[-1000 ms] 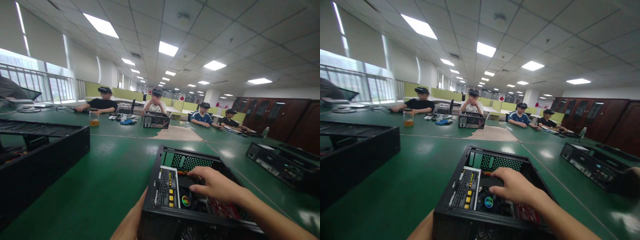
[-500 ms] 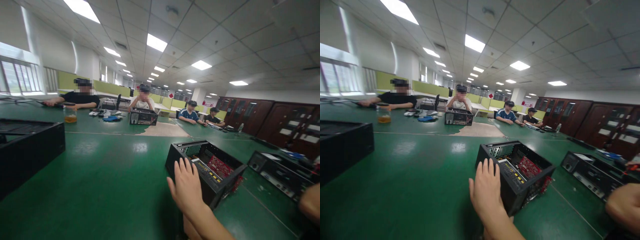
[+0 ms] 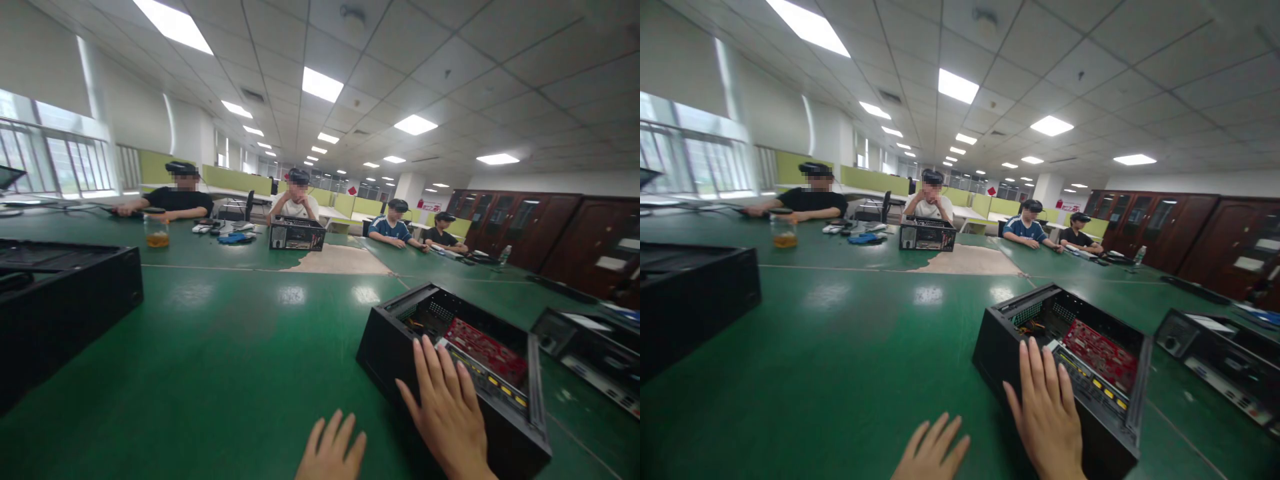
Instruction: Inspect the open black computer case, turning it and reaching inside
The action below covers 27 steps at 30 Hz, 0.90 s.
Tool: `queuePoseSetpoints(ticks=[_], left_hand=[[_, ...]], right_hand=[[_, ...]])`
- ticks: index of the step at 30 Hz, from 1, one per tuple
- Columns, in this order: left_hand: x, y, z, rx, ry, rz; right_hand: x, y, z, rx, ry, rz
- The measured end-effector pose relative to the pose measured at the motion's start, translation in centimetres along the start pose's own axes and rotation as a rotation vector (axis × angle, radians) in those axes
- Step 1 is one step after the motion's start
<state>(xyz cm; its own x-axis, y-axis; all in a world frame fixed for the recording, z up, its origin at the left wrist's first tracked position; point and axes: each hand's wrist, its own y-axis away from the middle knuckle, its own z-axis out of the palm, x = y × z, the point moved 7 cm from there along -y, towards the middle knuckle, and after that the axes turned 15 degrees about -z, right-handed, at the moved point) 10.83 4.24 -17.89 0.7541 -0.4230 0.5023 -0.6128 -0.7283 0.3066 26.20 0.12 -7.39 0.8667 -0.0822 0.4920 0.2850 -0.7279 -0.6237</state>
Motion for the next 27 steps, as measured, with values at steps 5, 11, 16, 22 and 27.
queuePoseSetpoints(ticks=[5, 11, 16, 22, 27], left_hand=[[-6.6, 2.1, -7.1, 0.142, -0.097, -0.229], [-7.3, 2.4, -7.4, 0.141, -0.076, -0.217], [-7.3, 2.3, -7.5, 0.142, -0.077, -0.204], [-7.1, 2.5, -7.6, 0.121, -0.087, -0.225], [-7.0, 2.5, -7.6, 0.144, -0.090, -0.224]], right_hand=[[0.6, 0.6, 0.4, -0.023, 0.100, -0.034], [2.7, 2.2, 0.6, 0.018, 0.169, -0.017], [5.4, 4.2, 1.3, 0.080, 0.214, 0.077], [7.6, 5.6, 2.3, 0.139, 0.264, 0.137], [8.0, 5.5, 2.3, 0.190, 0.260, 0.138]])
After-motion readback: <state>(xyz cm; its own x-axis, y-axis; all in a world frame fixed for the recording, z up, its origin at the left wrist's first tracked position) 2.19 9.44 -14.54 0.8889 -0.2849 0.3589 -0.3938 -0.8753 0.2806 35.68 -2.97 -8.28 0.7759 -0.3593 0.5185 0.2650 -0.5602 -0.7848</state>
